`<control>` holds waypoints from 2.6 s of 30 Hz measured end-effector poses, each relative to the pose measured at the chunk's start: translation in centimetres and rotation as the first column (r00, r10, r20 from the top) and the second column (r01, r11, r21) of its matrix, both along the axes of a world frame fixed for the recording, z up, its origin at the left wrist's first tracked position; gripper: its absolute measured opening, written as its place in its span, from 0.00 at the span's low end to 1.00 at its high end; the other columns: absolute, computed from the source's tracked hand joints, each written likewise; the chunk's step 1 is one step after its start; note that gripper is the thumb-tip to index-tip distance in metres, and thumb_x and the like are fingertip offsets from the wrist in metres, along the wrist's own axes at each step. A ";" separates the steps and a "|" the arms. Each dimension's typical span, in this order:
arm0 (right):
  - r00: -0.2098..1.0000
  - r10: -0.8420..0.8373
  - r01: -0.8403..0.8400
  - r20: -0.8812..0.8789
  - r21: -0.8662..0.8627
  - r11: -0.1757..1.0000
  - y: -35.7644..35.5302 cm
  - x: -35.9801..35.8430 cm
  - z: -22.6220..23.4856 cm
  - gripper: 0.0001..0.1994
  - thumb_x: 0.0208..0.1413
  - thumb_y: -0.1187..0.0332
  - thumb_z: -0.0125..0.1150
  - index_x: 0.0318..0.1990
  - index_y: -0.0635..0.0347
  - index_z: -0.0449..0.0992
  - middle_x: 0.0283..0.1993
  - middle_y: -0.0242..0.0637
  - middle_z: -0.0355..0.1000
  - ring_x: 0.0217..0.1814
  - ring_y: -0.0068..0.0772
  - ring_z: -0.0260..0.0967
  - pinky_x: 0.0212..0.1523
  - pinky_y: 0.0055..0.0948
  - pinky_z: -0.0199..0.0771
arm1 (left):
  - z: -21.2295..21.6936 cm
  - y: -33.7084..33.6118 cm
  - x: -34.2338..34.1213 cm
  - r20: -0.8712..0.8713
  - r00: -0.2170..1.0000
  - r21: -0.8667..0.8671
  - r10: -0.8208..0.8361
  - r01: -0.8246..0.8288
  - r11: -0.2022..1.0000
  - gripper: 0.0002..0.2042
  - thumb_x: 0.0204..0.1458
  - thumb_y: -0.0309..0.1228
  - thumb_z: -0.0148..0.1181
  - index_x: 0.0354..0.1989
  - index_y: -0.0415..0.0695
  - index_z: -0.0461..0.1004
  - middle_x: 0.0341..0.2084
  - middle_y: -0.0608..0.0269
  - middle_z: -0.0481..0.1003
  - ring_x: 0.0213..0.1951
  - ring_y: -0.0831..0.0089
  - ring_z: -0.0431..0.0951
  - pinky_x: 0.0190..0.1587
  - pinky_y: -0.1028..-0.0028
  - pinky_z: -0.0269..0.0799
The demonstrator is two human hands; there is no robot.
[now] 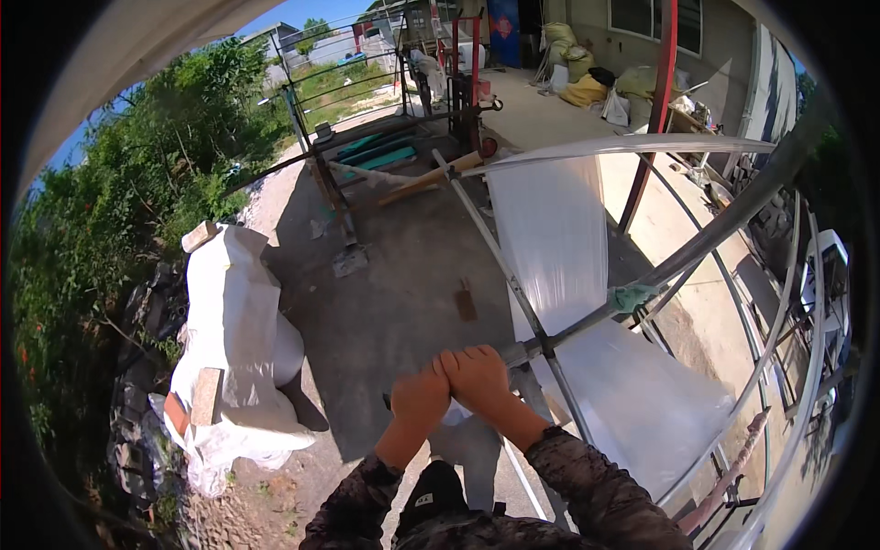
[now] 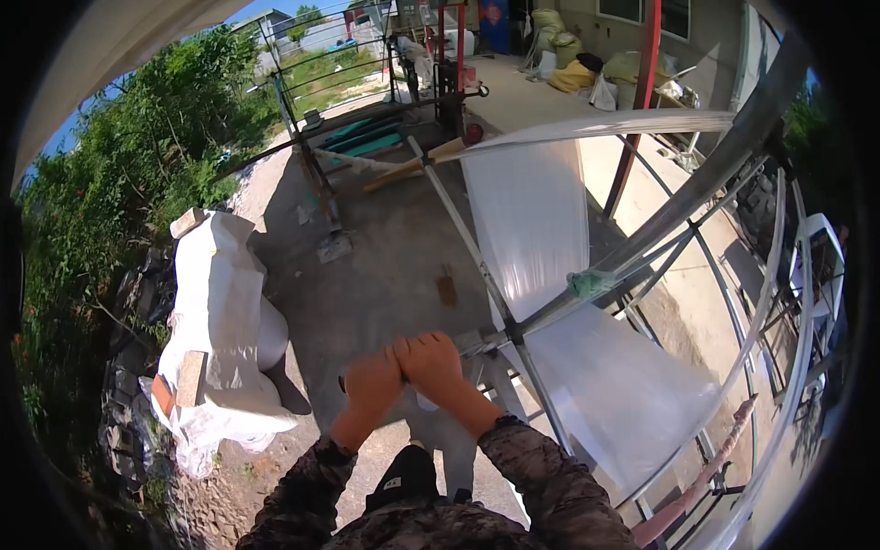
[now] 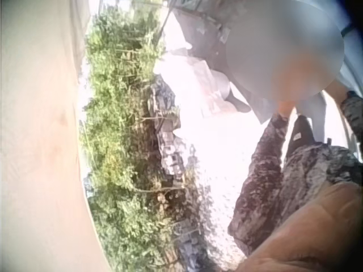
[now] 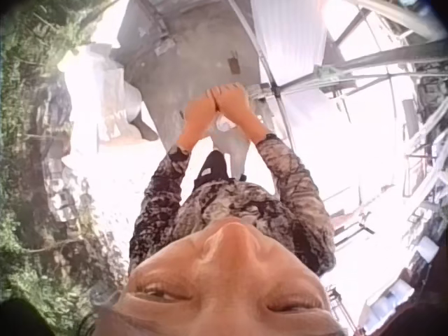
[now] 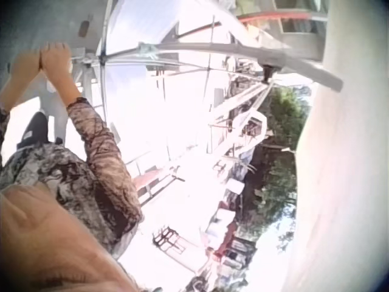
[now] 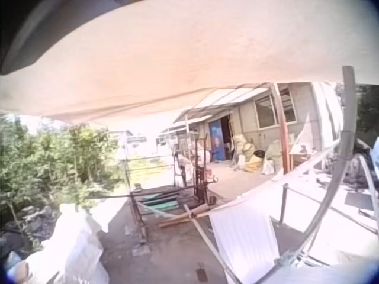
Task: The recorder is covering a large metal frame with plastic sheets, using a crank to roll out the material and tape to secure it.
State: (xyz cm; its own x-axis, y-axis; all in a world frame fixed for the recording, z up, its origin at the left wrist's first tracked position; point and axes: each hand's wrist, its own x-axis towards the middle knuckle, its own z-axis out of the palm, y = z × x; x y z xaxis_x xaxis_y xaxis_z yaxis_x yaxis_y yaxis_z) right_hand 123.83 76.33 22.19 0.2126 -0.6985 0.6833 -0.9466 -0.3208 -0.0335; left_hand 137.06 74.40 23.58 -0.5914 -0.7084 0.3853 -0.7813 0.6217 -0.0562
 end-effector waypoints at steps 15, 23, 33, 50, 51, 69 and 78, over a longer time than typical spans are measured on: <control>0.998 -0.031 0.022 0.046 0.182 0.983 -23.4 0.1 -18.3 0.06 0.44 0.66 0.58 0.31 0.53 0.72 0.25 0.33 0.72 0.31 0.33 0.71 0.36 0.36 0.65 | -22.0 -24.4 -0.4 0.016 1.000 0.101 0.005 -0.007 0.995 0.06 0.46 0.35 0.55 0.28 0.47 0.70 0.18 0.62 0.73 0.21 0.64 0.76 0.21 0.64 0.69; 0.994 -0.103 0.107 -0.047 0.688 0.718 -10.3 1.1 -33.5 0.03 0.46 0.66 0.57 0.29 0.49 0.74 0.22 0.34 0.74 0.30 0.38 0.75 0.34 0.39 0.67 | -35.9 -11.4 0.4 0.057 0.997 0.677 -0.056 0.003 0.736 0.09 0.47 0.35 0.52 0.27 0.44 0.76 0.20 0.55 0.77 0.25 0.56 0.79 0.27 0.58 0.72; 0.987 0.039 0.135 -0.155 0.939 0.316 10.2 2.0 -20.9 0.09 0.45 0.62 0.58 0.32 0.53 0.79 0.32 0.41 0.77 0.37 0.44 0.76 0.34 0.40 0.74 | -30.0 8.5 3.1 -0.099 0.932 0.810 -0.349 0.279 0.516 0.13 0.49 0.38 0.51 0.34 0.43 0.77 0.31 0.49 0.78 0.34 0.50 0.78 0.35 0.56 0.73; 1.000 0.017 -0.016 0.005 -0.132 0.991 -12.7 -0.7 -1.6 0.05 0.41 0.68 0.57 0.23 0.51 0.66 0.18 0.29 0.62 0.23 0.33 0.63 0.29 0.33 0.61 | -1.1 -11.9 -0.3 -0.021 0.993 -0.122 -0.112 0.109 0.987 0.08 0.38 0.29 0.56 0.28 0.43 0.70 0.20 0.62 0.73 0.23 0.66 0.76 0.24 0.68 0.70; 0.999 0.035 -0.035 -0.002 -0.089 0.995 -15.2 -0.7 -2.5 0.05 0.42 0.69 0.57 0.23 0.52 0.66 0.19 0.31 0.63 0.24 0.33 0.64 0.29 0.33 0.61 | -2.3 -14.6 -0.2 -0.037 0.993 -0.078 -0.109 0.106 0.991 0.08 0.38 0.30 0.56 0.28 0.42 0.71 0.20 0.62 0.73 0.23 0.66 0.76 0.24 0.68 0.70; 0.981 -0.011 0.170 -0.193 0.833 0.527 -2.6 1.8 -33.6 0.08 0.46 0.62 0.57 0.31 0.49 0.79 0.31 0.36 0.77 0.32 0.40 0.77 0.34 0.43 0.70 | -34.5 -2.4 1.5 -0.122 0.990 0.714 0.076 0.034 0.699 0.08 0.43 0.32 0.55 0.27 0.40 0.76 0.24 0.49 0.77 0.28 0.52 0.79 0.30 0.57 0.73; 0.989 -0.001 0.124 -0.148 0.821 0.558 12.7 1.8 -15.2 0.04 0.42 0.64 0.58 0.26 0.49 0.77 0.25 0.37 0.76 0.29 0.40 0.76 0.32 0.39 0.69 | -16.0 10.8 2.3 -0.029 0.997 0.889 -0.071 0.058 0.454 0.08 0.45 0.29 0.54 0.31 0.40 0.75 0.30 0.50 0.77 0.32 0.52 0.79 0.33 0.57 0.74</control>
